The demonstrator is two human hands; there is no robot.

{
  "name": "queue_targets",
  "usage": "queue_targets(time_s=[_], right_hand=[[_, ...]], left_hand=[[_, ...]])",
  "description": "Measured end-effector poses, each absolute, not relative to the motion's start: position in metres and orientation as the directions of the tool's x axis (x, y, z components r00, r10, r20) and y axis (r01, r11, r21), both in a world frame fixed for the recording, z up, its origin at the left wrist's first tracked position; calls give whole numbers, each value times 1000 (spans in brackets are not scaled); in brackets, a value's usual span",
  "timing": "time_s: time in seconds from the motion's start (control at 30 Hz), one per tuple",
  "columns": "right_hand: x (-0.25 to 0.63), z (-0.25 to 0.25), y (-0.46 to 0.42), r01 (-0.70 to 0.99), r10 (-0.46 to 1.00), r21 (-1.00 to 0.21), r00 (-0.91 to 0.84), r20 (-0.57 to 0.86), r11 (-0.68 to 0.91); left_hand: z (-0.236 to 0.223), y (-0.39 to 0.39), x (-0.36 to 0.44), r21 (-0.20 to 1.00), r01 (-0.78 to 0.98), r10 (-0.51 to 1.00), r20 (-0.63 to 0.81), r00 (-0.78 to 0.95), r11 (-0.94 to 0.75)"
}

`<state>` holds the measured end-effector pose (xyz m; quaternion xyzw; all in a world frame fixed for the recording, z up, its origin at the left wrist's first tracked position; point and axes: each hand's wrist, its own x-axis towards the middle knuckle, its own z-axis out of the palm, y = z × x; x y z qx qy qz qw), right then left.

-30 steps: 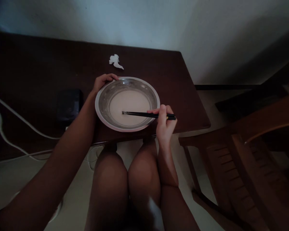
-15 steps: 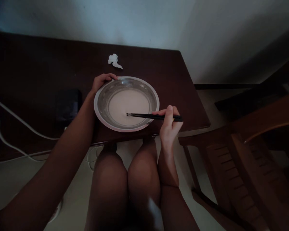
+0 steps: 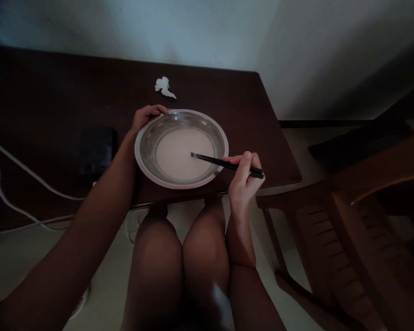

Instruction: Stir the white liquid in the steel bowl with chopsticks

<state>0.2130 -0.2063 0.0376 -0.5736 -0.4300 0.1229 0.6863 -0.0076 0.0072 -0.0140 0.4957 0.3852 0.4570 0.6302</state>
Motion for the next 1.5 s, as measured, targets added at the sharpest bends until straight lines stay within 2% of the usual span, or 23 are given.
queue_targets(time_s=[0.13, 0.27, 0.47, 0.6, 0.77, 0.9, 1.03, 1.17, 1.33, 1.4, 1.5], right_hand=[[205, 38, -206, 238, 758, -928, 537, 372, 286], [195, 28, -197, 265, 820, -930, 452, 352, 254], [204, 28, -198, 387, 742, -887, 511, 434, 253], [210, 38, -206, 327, 663, -893, 599, 449, 309], [201, 35, -203, 214, 790, -933, 496, 359, 289], [198, 29, -196, 281, 848, -916, 372, 378, 285], [209, 37, -196, 384, 797, -885, 430, 424, 264], [221, 54, -200, 328, 777, -913, 497, 386, 244], [221, 59, -191, 224, 936, -951, 233, 265, 214], [219, 59, -183, 208, 955, -949, 128, 267, 237], [222, 64, -172, 221, 957, -940, 77, 281, 259]], left_hand=[[-13, 7, -7, 981, -179, 965, -23, 262, 72], [-14, 7, -7, 984, -170, 965, -10, 262, 56], [-16, 7, -7, 984, -168, 966, -12, 260, 57], [-14, 6, -7, 979, -192, 966, -18, 259, 70], [-14, 6, -7, 982, -183, 963, 6, 269, 45], [-15, 6, -8, 981, -182, 961, -17, 277, 70], [-14, 6, -10, 976, -191, 957, -42, 289, 101], [-11, 7, -11, 973, -194, 954, -62, 293, 123], [-8, 6, -10, 974, -191, 959, -65, 276, 121], [-7, 4, -10, 971, -204, 961, -65, 270, 124], [-6, 3, -10, 971, -206, 964, -62, 259, 117]])
